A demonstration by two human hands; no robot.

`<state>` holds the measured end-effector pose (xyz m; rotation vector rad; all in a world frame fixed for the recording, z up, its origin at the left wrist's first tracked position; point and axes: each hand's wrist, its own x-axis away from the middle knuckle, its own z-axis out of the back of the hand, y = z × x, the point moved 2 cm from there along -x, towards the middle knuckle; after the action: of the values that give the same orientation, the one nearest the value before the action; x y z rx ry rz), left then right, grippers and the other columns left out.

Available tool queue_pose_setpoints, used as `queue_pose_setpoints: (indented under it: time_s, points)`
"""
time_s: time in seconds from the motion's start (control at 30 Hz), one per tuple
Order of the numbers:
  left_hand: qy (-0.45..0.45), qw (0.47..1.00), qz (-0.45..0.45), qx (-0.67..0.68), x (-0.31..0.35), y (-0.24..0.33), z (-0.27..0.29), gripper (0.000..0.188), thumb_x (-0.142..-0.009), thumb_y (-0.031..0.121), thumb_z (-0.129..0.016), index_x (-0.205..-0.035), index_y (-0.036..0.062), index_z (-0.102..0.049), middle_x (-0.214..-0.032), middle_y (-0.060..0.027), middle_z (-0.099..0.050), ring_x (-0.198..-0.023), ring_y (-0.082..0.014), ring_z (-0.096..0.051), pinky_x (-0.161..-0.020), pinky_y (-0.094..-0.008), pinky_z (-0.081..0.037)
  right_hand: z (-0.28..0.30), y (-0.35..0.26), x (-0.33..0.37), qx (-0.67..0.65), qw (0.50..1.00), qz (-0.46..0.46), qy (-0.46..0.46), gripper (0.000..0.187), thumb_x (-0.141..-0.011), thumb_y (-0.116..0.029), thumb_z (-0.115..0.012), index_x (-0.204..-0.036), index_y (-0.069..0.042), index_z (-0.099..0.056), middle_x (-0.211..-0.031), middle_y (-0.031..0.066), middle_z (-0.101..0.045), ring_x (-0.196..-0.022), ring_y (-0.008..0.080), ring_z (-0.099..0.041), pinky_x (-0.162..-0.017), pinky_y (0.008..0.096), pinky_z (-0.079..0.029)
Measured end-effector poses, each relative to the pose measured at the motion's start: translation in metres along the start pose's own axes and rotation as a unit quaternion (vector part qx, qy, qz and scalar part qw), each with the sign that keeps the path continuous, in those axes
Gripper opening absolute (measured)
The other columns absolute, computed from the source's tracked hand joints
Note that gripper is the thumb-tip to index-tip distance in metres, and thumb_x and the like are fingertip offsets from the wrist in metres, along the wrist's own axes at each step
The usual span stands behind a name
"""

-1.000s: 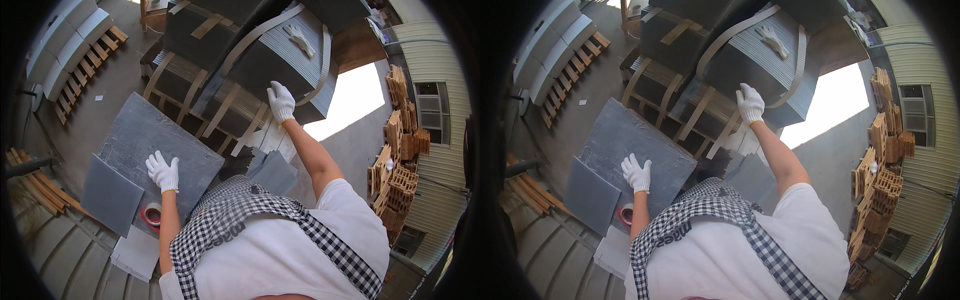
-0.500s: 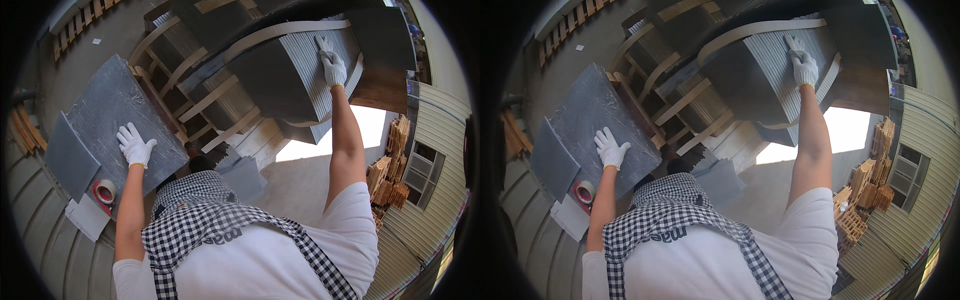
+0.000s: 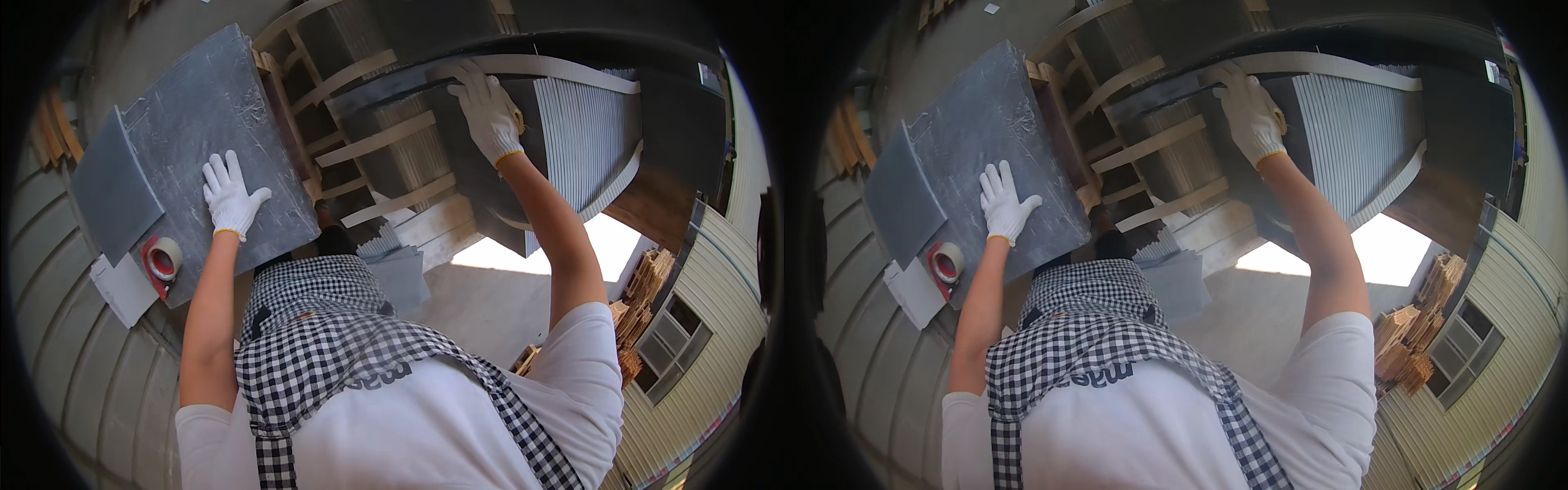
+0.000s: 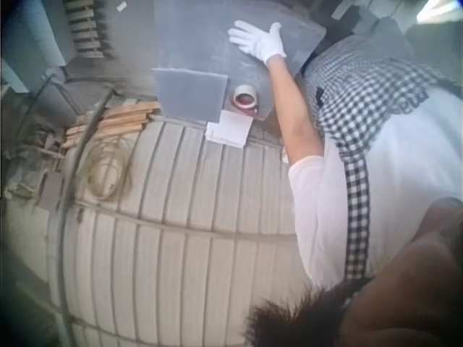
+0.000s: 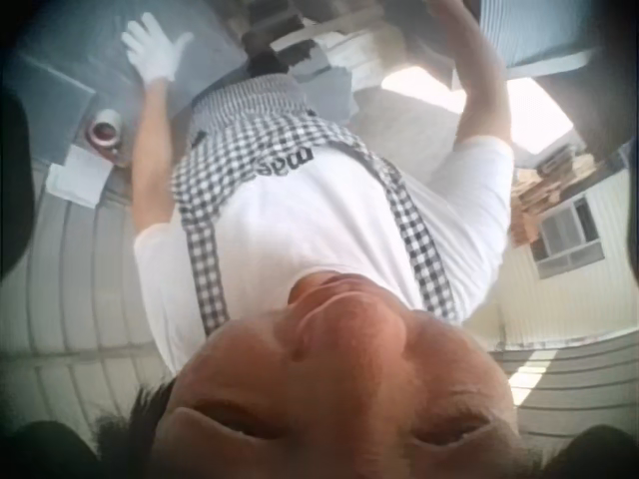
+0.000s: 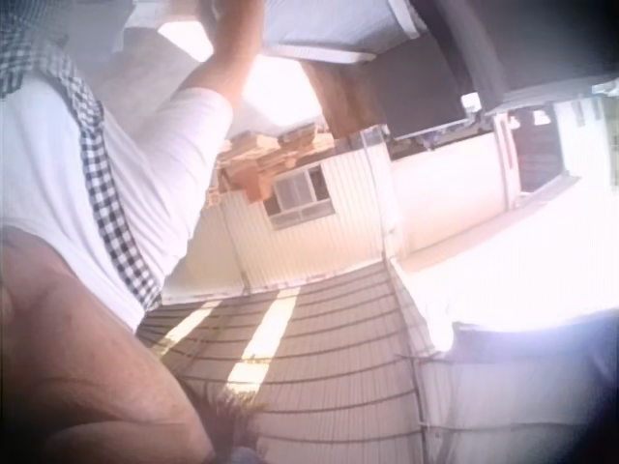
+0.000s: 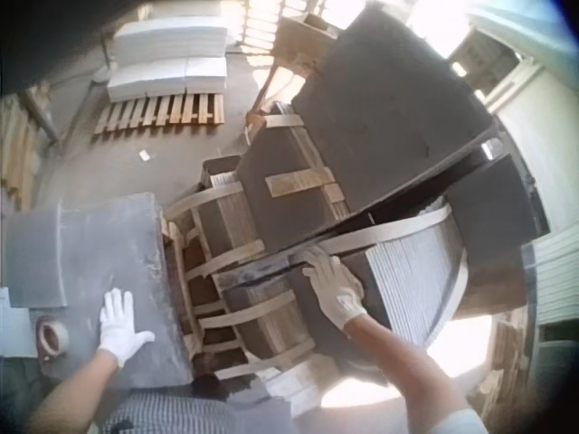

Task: The person stacks gray rectangular panels on a wooden pallet, aligns them, and places white foam sheets between layers. A coworker assists by handing over foam sheets and applying tape to the stack.

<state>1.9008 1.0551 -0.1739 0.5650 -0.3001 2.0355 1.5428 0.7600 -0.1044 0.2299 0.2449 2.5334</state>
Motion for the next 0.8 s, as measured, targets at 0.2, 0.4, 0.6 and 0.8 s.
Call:
queue_pose_setpoints:
  time_s: [0.2, 0.4, 0.6, 0.8]
  points:
    - [0.028, 0.999, -0.011, 0.018, -0.005, -0.008, -0.007, 0.11, -0.075, 0.052, -0.077, -0.157, 0.0069, -0.018, -0.161, -0.0251, -0.015, -0.148, -0.0444, -0.013, -0.118, -0.054, -0.018, -0.102, -0.035, -0.024, 0.145, 0.982, 0.078, -0.089, 0.027, -0.095, -0.012, -0.05, -0.118, -0.004, -0.062, -0.124, 0.0077, -0.057, -0.113, 0.0256, -0.052, -0.098, 0.0376, -0.044]
    - [0.027, 1.0, -0.009, 0.009, -0.006, -0.011, -0.011, 0.111, -0.076, 0.055, -0.074, -0.158, 0.0105, -0.014, -0.162, -0.0229, -0.014, -0.149, -0.0429, -0.013, -0.118, -0.0535, -0.018, -0.158, -0.046, 0.025, -0.127, 0.985, -0.045, -0.105, 0.04, -0.095, -0.018, -0.046, -0.134, -0.008, -0.052, -0.134, 0.0063, -0.049, -0.12, 0.0259, -0.046, -0.105, 0.0357, -0.033]
    - [0.043, 0.999, -0.01, 0.023, -0.005, -0.009, -0.012, 0.11, -0.074, 0.055, -0.076, -0.157, 0.0095, -0.019, -0.161, -0.0232, -0.017, -0.148, -0.0434, -0.015, -0.117, -0.0549, -0.018, -0.173, -0.056, 0.185, 0.046, 0.965, 0.138, -0.22, 0.048, -0.091, -0.02, -0.05, -0.137, -0.012, -0.054, -0.148, -0.0002, -0.042, -0.13, 0.0199, -0.038, -0.107, 0.0309, -0.029]
    - [0.055, 0.998, -0.02, 0.017, -0.005, -0.009, -0.016, 0.11, -0.075, 0.058, -0.074, -0.157, 0.0094, -0.02, -0.161, -0.023, -0.019, -0.147, -0.0439, -0.017, -0.116, -0.0556, -0.02, -0.095, -0.049, 0.21, 0.098, 0.936, 0.175, -0.29, 0.036, -0.088, -0.021, -0.055, -0.121, -0.018, -0.068, -0.151, -0.0031, -0.041, -0.133, 0.0184, -0.037, -0.107, 0.0304, -0.03]
